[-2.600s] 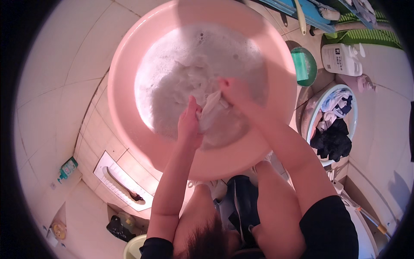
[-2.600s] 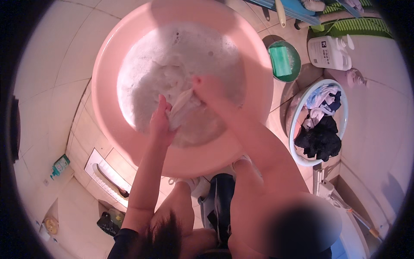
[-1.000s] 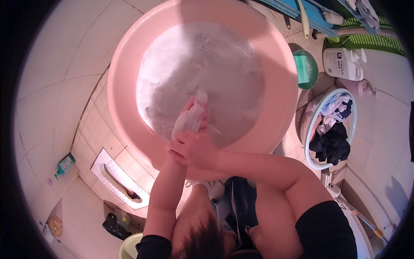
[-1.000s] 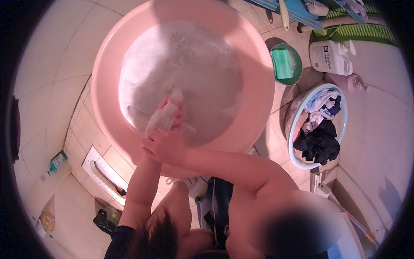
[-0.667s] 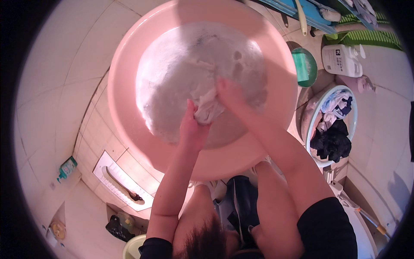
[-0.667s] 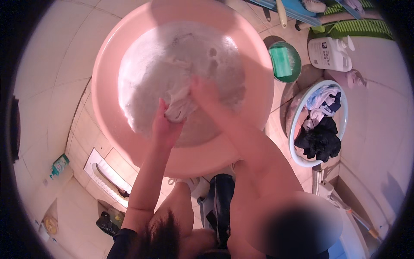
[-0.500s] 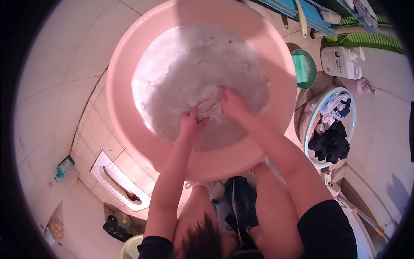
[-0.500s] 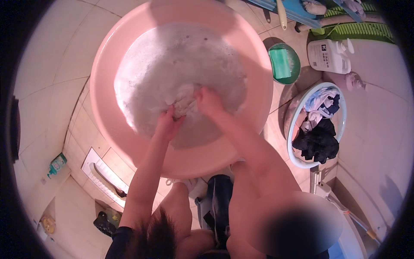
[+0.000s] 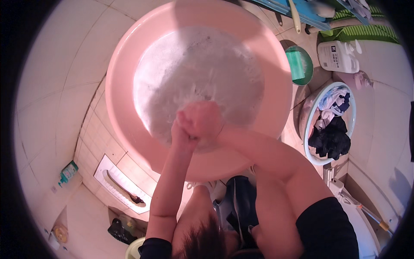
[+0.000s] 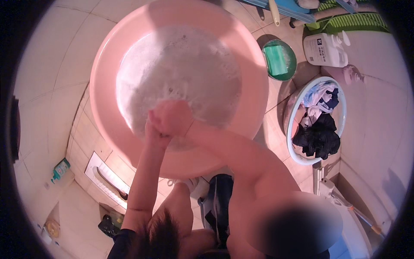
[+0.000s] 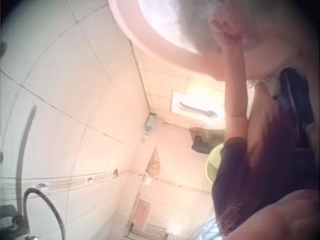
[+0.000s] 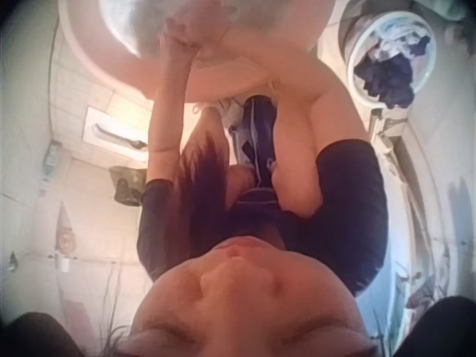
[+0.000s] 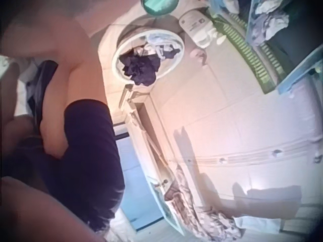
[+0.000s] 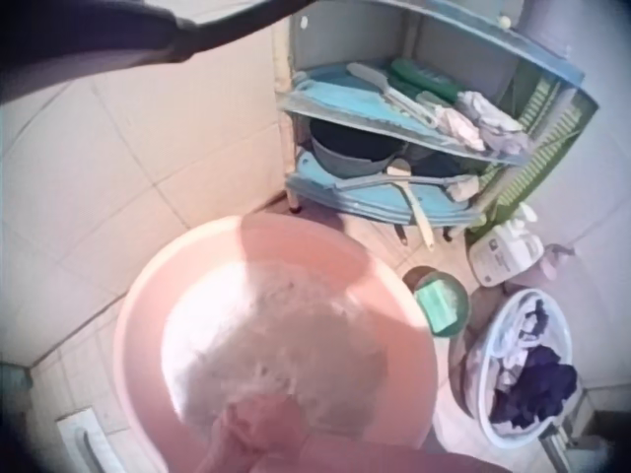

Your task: The person hand-washes a white sock in a pink basin filled with soapy water. They scrub the sock with their hands and a green sponge, rinse it in the basin, and wring it out. The person repeats this process for a second sock.

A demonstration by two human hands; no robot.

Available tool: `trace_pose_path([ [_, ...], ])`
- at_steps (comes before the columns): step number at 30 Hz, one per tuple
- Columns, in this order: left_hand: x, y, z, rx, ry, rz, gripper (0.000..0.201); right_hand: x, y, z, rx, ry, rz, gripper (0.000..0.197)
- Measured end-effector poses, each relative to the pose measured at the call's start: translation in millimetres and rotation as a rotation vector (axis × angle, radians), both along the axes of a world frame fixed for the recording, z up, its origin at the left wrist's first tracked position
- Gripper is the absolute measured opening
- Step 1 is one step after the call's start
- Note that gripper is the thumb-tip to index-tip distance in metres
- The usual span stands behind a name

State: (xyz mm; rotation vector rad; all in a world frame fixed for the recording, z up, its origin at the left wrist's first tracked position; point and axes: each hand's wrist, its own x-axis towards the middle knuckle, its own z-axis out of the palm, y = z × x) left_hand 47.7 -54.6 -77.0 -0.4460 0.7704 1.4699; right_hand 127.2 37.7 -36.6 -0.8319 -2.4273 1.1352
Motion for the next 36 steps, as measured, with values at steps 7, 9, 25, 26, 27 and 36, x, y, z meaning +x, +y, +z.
trace_pose_path([
  [7,4,22,-8,-0.37,0.45,-0.08,0.033,45,49,-94,-0.028,-0.197,-0.436,0.024],
  [9,-1,11,-34,-0.501,0.655,-0.402,0.028,51,39,-93,0.113,-0.165,-0.304,0.026],
  [25,-10,-17,-17,0.079,0.257,-0.162,0.03,4,-50,32,0.193,0.09,0.361,0.014],
  [26,-5,-19,-13,0.077,0.352,-0.14,0.03,1,-43,27,0.319,-0.047,0.36,0.013],
  [27,-1,-20,-9,0.075,0.448,-0.118,0.029,-1,-33,21,0.299,-0.025,0.302,0.013],
  [36,-7,39,28,-0.282,0.46,-0.072,0.027,42,51,-59,-0.139,-0.207,-0.206,0.029],
])
